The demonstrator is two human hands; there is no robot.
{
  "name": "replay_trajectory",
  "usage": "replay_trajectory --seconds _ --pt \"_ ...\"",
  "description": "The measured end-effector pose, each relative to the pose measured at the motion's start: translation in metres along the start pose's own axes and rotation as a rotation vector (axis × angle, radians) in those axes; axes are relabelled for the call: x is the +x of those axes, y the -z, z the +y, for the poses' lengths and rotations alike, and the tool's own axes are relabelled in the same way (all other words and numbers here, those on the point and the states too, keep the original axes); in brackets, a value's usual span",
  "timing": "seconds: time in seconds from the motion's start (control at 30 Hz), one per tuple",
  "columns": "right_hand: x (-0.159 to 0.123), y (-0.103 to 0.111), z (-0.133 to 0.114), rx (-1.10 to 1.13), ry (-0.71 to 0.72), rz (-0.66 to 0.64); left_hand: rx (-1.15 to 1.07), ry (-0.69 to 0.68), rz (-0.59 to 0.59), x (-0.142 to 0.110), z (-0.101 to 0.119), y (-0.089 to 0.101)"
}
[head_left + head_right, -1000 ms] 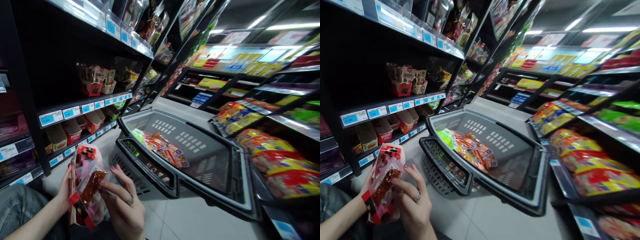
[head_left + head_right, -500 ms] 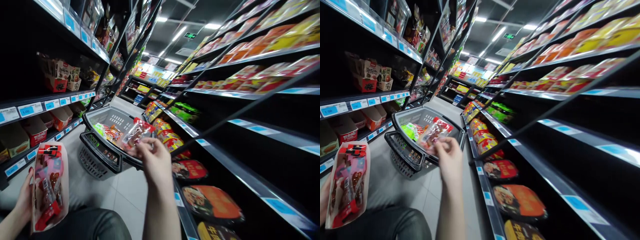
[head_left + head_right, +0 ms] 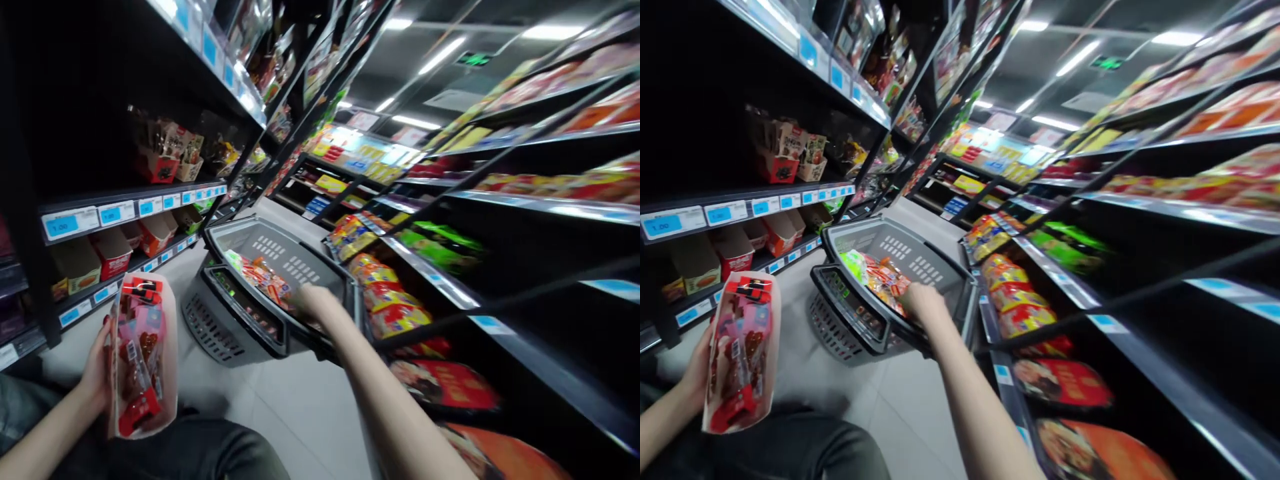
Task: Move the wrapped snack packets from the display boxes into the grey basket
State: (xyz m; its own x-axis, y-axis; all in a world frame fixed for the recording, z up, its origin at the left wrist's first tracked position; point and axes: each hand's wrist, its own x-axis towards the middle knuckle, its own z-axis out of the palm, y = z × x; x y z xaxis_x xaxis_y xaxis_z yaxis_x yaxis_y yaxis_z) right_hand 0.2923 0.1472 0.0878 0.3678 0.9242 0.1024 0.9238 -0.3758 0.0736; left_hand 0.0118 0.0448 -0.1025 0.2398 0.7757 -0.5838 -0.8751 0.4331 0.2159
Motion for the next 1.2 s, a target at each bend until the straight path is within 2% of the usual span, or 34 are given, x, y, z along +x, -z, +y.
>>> replay_trajectory --seconds 0.03,0.1,0.13,0.2,0.23,0.27,0.37,0.43,0.53,0.6,0.7,0.8,0.9,1.0,1.1,1.13,1.2 --pt "-0.012 0.008 -0.003 0.016 0.02 0.021 -0.01 0.007 -0.002 -0.001 0.0 -0.002" --pt "-0.049 0.019 -0.012 0.104 0.148 0.074 -0.018 0.032 0.006 -0.003 0.001 -0.005" --pt "-0.074 0.02 -0.02 0.252 0.333 0.093 -0.02 0.043 0.006 -0.004 0.002 -0.006" --pt "-0.124 0.011 -0.043 0.404 0.666 -0.085 -0.022 0.037 -0.005 -0.005 0.003 -0.008" --pt "-0.147 0.002 -0.057 0.374 0.746 -0.174 -0.026 0.024 -0.008 -0.006 0.003 -0.009" --pt "-0.165 -0.01 -0.072 0.296 0.785 -0.239 -0.03 0.008 -0.008 -0.006 0.003 -0.01" --pt "-0.192 -0.043 -0.113 0.028 0.699 -0.331 -0.046 -0.036 0.013 -0.006 0.003 -0.01" --pt "-0.191 -0.057 -0.128 -0.015 0.627 -0.379 -0.059 -0.062 0.009 -0.004 0.003 -0.008" --pt "-0.181 -0.066 -0.124 0.119 0.571 -0.438 -0.069 -0.069 -0.016 -0.002 0.002 -0.006" --pt "-0.171 -0.068 -0.11 0.364 0.584 -0.466 -0.085 -0.037 -0.02 -0.002 0.002 -0.007" --pt "-0.157 -0.075 -0.088 0.916 0.587 -0.528 -0.103 -0.003 0.021 -0.004 0.002 -0.011" --pt "-0.147 -0.087 -0.075 1.438 0.481 -0.611 -0.08 0.018 0.018 -0.005 0.002 -0.013" --pt "-0.141 -0.098 -0.073 1.738 0.406 -0.616 -0.044 0.045 -0.021 -0.002 0.001 -0.009" --pt "-0.141 -0.103 -0.075 1.847 0.384 -0.635 -0.016 0.029 -0.026 0.0 -0.002 -0.004" --pt "-0.141 -0.105 -0.077 1.851 0.41 -0.638 0.003 0.014 -0.023 0.0 -0.003 -0.004" --pt "-0.142 -0.105 -0.077 1.823 0.429 -0.576 0.004 0.016 -0.023 -0.001 -0.002 -0.005" --pt "-0.142 -0.106 -0.075 1.681 0.523 -0.302 -0.001 0.018 -0.007 -0.002 -0.001 -0.007"
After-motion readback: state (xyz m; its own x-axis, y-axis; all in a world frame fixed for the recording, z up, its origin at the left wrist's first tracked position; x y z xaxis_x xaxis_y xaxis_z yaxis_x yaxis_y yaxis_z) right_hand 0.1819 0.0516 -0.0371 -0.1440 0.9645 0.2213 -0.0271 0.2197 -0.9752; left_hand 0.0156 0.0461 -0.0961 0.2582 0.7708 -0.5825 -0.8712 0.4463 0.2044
